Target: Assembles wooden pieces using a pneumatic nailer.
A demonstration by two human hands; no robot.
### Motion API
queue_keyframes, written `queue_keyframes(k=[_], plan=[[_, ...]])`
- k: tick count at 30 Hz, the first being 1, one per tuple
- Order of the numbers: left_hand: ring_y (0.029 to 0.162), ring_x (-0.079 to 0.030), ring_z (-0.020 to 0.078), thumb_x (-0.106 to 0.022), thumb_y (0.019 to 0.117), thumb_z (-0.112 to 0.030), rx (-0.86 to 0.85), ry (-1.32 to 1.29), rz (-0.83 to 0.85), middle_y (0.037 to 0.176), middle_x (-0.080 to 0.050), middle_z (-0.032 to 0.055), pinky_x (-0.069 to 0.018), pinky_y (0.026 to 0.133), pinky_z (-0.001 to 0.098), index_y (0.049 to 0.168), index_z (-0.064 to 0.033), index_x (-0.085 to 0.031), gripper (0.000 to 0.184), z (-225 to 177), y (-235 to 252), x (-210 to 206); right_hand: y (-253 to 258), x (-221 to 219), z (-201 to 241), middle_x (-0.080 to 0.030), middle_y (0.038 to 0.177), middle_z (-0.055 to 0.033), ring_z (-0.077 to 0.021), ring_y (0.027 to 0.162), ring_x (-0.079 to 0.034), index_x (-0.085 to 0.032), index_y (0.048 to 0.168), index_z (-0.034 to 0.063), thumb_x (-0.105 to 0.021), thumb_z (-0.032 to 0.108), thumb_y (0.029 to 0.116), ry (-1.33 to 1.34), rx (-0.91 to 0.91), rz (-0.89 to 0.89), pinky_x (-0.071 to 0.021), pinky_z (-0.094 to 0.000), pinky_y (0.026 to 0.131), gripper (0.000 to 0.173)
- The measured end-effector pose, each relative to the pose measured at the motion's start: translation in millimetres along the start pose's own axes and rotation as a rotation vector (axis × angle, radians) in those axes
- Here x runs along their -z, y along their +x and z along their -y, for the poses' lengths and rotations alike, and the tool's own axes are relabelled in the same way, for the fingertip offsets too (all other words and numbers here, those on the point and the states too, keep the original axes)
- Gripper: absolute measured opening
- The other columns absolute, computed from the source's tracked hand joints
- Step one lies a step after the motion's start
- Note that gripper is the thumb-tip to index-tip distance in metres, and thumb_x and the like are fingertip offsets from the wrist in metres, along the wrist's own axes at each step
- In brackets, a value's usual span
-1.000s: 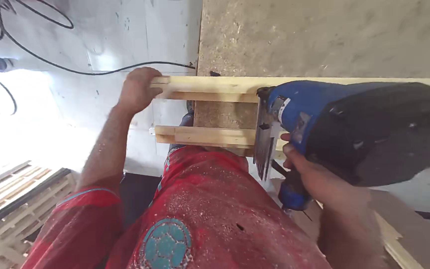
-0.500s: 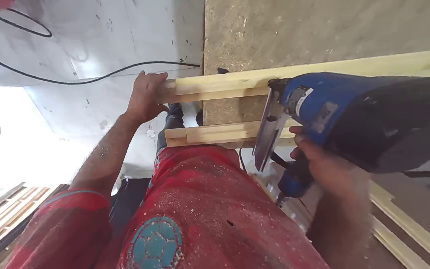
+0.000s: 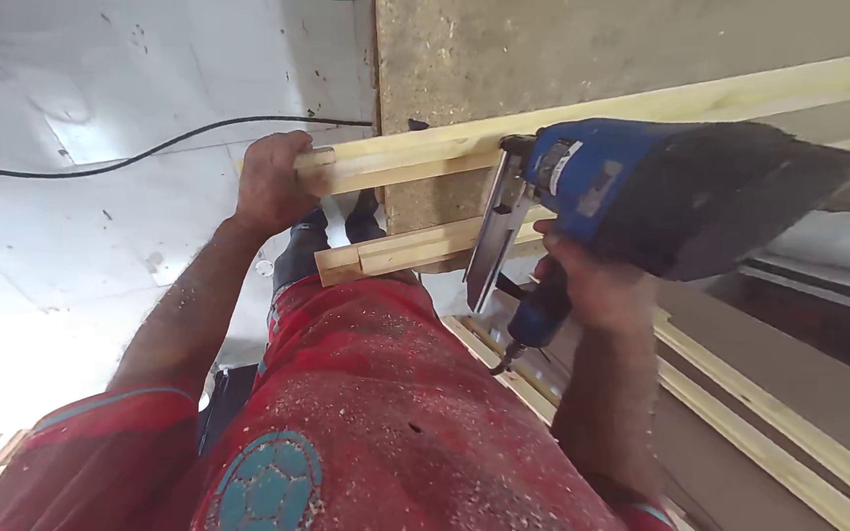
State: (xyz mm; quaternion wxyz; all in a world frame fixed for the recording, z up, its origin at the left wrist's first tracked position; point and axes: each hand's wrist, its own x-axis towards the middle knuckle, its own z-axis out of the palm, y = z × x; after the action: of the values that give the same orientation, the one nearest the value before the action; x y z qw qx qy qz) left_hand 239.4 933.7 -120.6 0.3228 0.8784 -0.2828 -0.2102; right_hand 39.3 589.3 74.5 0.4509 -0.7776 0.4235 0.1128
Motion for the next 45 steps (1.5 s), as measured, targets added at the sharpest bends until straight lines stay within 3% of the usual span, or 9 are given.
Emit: queue_keyframes(k=[7,11,17,19,21,26,31,39,45], plan=[[0.117,-0.065,0.0357,-0.087,0.0746,-0.033,-0.023,-0.012,-0.036,0.121,-0.069,0.0176,-0.0478,0.106,0.0533,0.130,-0.0063,-0.061,0.067,2.6,-0.2,-2.5,-40.3,-38.6,30.2,-0.076,0.094,-0.0022,-0.0133,0.070,-0.072,-0.069,0.108,0.0069,-0.072,0.015,0.0924,0.000,0.024,0.107,-0.0642,-0.0319,0.066,0.018],[0.118,-0.064,0.0383,-0.087,0.0754,-0.031,-0.040,-0.019,-0.006,0.123,-0.068,0.0200,-0.0485,0.104,0.0562,0.131,-0.0052,-0.060,0.067,3.2,0.0,1.2,-48.8,-69.3,33.1,-0.075,0.088,0.0031,-0.0072,0.078,-0.072,-0.073,0.104,0.0119,-0.075,0.033,0.0908,-0.186,0.039,0.246,-0.0633,-0.0320,0.076,0.025],[0.111,-0.068,0.0388,-0.072,0.0893,-0.033,-0.103,-0.042,-0.055,0.118,-0.070,0.0214,-0.0522,0.095,0.0573,0.127,-0.0033,-0.062,0.049,5.3,0.4,-0.1,-53.8,-111.4,63.8,-0.072,0.090,0.0048,0.0015,0.085,-0.068,-0.071,0.102,0.0104,-0.077,0.030,0.0876,-0.227,0.332,0.319,-0.0594,-0.0231,0.080,0.025],[0.111,-0.067,0.0417,-0.074,0.0862,-0.028,-0.108,-0.062,-0.050,0.118,-0.069,0.0228,-0.0510,0.094,0.0599,0.128,-0.0032,-0.062,0.050,6.4,0.4,-0.6,-55.6,-117.6,73.2,-0.071,0.090,0.0031,0.0015,0.085,-0.066,-0.071,0.101,0.0088,-0.075,0.031,0.0862,-0.299,0.357,0.316,-0.0572,-0.0226,0.080,0.027],[0.111,-0.067,0.0420,-0.073,0.0834,-0.025,-0.117,-0.060,-0.038,0.118,-0.069,0.0227,-0.0505,0.094,0.0603,0.128,-0.0042,-0.062,0.050,8.1,1.3,-0.1,-56.1,-117.5,69.6,-0.071,0.090,-0.0004,-0.0036,0.086,-0.067,-0.072,0.100,0.0080,-0.073,0.034,0.0875,-0.377,0.343,0.309,-0.0571,-0.0290,0.080,0.029],[0.115,-0.065,0.0391,-0.067,0.0914,-0.027,-0.160,-0.056,-0.027,0.122,-0.068,0.0209,-0.0495,0.097,0.0578,0.131,-0.0058,-0.059,0.045,15.4,1.9,-3.6,-51.1,-118.9,64.1,-0.072,0.085,0.0051,-0.0009,0.079,-0.069,-0.072,0.097,0.0112,-0.077,0.026,0.0861,-0.251,0.285,0.305,-0.0612,-0.0252,0.073,0.019],[0.117,-0.065,0.0377,-0.064,0.0961,-0.036,-0.163,-0.044,-0.018,0.122,-0.068,0.0205,-0.0502,0.100,0.0554,0.129,-0.0057,-0.060,0.045,13.0,4.3,0.3,-50.5,-116.2,81.7,-0.072,0.091,0.0034,-0.0029,0.085,-0.069,-0.071,0.104,0.0129,-0.076,0.034,0.0874,-0.353,0.304,0.279,-0.0602,-0.0298,0.079,0.027],[0.122,-0.062,0.0412,-0.086,0.0740,-0.028,-0.072,-0.038,0.047,0.128,-0.066,0.0220,-0.0462,0.105,0.0582,0.132,-0.0060,-0.059,0.068,7.9,0.8,4.3,-84.2,-63.7,16.1,-0.074,0.095,-0.0005,-0.0070,0.090,-0.070,-0.073,0.106,0.0080,-0.072,0.048,0.0916,-0.396,-0.013,0.169,-0.0598,-0.0352,0.087,0.043],[0.123,-0.060,0.0450,-0.083,0.0791,-0.031,0.005,-0.028,0.084,0.128,-0.064,0.0260,-0.0455,0.105,0.0622,0.133,-0.0019,-0.058,0.066,-5.3,2.7,8.0,-60.3,-37.1,31.6,-0.076,0.085,0.0010,-0.0107,0.073,-0.073,-0.073,0.106,0.0099,-0.076,0.020,0.0898,-0.083,-0.017,0.024,-0.0644,-0.0315,0.070,0.020]])
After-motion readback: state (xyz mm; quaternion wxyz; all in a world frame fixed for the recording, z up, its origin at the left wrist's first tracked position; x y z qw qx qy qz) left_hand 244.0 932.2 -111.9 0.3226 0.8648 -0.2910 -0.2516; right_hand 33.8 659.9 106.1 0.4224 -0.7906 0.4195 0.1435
